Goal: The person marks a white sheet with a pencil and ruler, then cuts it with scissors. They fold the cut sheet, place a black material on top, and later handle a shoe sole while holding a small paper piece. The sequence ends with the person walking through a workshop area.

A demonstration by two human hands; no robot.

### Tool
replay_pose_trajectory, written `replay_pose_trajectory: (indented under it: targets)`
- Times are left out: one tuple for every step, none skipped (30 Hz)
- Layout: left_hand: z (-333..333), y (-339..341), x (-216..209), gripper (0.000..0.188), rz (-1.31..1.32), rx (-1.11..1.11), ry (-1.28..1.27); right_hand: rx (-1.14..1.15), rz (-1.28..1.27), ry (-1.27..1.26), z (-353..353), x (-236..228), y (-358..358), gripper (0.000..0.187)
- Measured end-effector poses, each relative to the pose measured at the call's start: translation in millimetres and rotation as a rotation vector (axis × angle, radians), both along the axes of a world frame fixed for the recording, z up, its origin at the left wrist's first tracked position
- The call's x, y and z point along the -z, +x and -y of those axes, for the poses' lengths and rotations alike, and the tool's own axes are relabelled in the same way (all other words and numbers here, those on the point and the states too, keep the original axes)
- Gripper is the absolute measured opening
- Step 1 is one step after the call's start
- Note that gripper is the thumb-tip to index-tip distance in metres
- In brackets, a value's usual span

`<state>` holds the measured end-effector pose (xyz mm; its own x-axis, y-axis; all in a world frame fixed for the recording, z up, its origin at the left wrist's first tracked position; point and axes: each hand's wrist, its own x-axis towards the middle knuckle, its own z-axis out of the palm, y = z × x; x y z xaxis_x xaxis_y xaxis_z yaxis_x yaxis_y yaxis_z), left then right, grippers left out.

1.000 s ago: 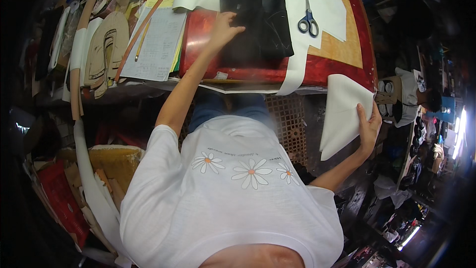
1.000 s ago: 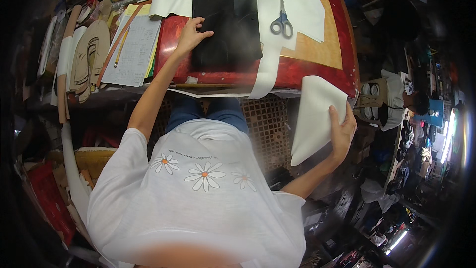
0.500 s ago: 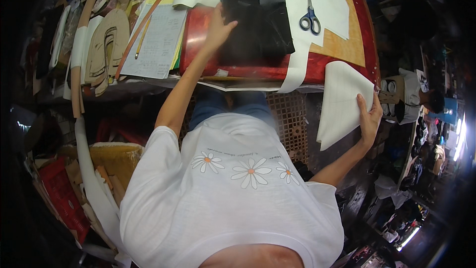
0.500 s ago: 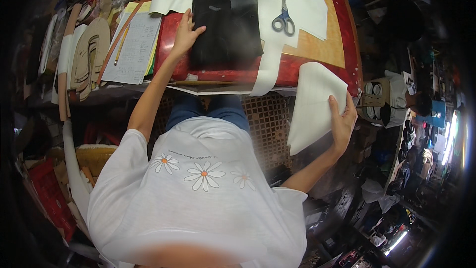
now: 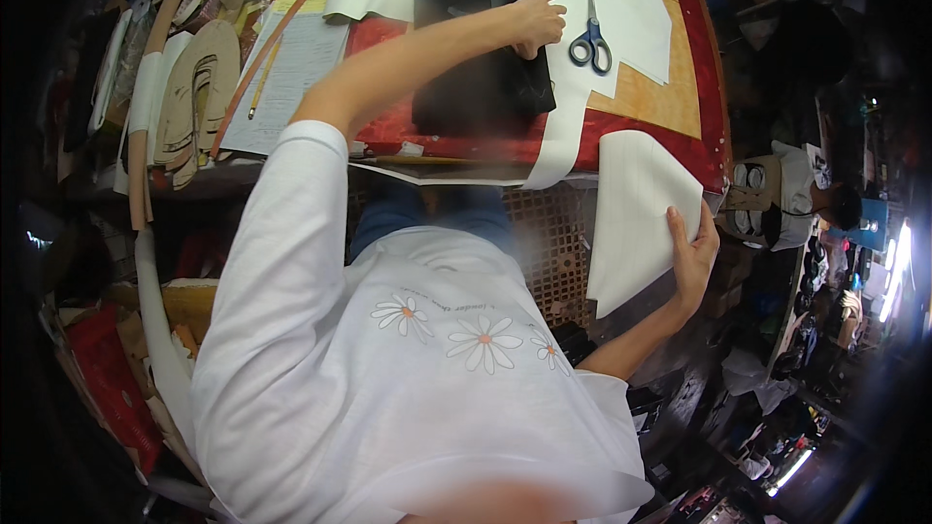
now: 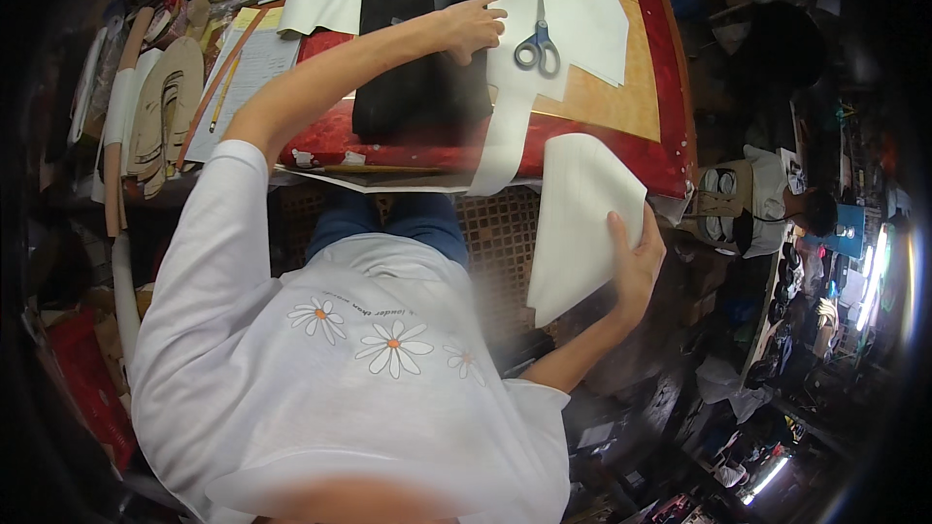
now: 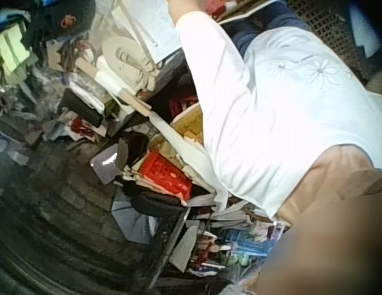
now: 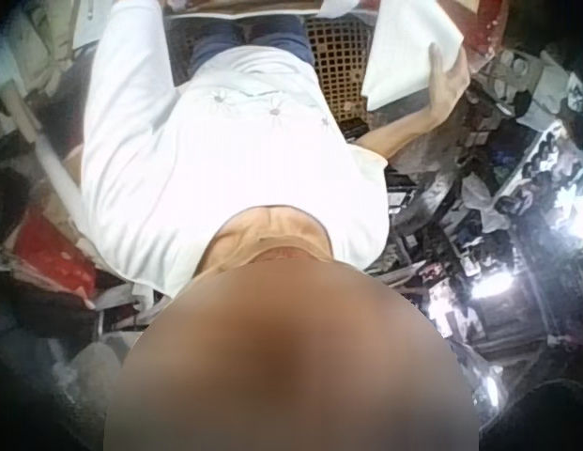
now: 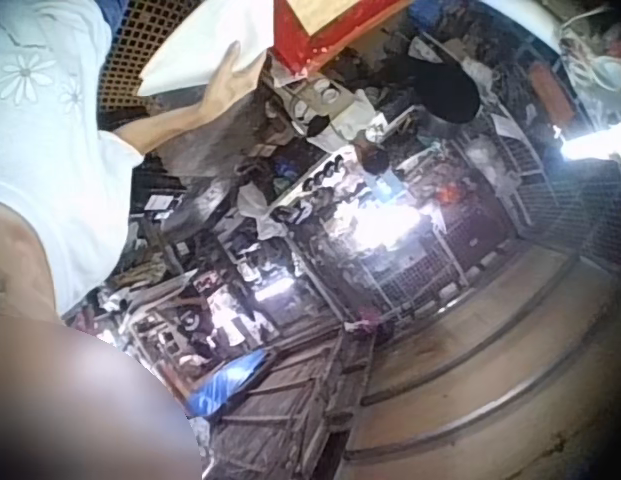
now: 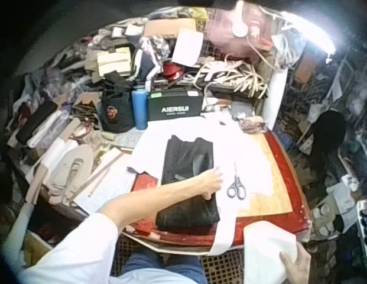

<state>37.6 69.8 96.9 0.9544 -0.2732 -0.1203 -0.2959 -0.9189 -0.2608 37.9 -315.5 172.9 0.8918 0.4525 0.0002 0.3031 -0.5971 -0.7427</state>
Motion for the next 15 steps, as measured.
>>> replay_pose_trajectory:
  targets:
    - [4,1,-9,0.025,-0.045,-0.016,0.038,0.014,-0.018,0.003,4,0,-1,0.041]
    - [10,-1,-18,0.02,-0.092,-0.032,0.073,0.014,0.007,-0.007,8,0,-1,0.041]
    - [17,-6,-28,0.016,-0.141,-0.049,0.109,0.018,0.012,-0.017,13,-1,0,0.041]
    - [21,-20,-37,0.012,-0.017,0.031,0.019,0.013,0.021,-0.018,16,-1,2,0.042]
    - [31,-35,-46,0.013,0.045,0.046,-0.044,0.021,0.063,-0.046,18,-1,5,0.042]
    - [45,-54,-52,0.014,0.105,0.066,-0.098,0.021,0.108,-0.069,18,-2,9,0.042]
    - [61,-79,-56,0.011,0.205,0.159,-0.063,0.043,0.139,-0.109,18,-5,13,0.042]
    - [80,-108,-58,0.011,0.499,0.298,-0.206,0.036,0.145,-0.119,14,-8,18,0.043]
    - [102,-136,-59,0.01,0.491,0.279,-0.072,-0.002,0.225,-0.139,10,-12,21,0.043]
    - [132,-157,-61,0.01,0.373,0.16,0.071,-0.068,0.316,-0.132,3,-17,24,0.042]
    - [161,-175,-62,0.01,0.204,0.025,0.15,-0.112,0.379,-0.121,-7,-22,27,0.04]
    - [185,-185,-61,0.01,0.166,-0.099,0.149,-0.193,0.458,-0.103,-20,-26,28,0.039]
    - [205,-187,-56,0.01,0.054,-0.179,0.087,-0.272,0.516,-0.078,-34,-31,29,0.038]
    - [218,-188,-48,0.013,0.02,-0.303,-0.02,-0.337,0.519,-0.1,-48,-37,28,0.038]
    - [226,-186,-36,0.015,-0.052,-0.334,-0.101,-0.398,0.505,-0.114,-63,-43,26,0.037]
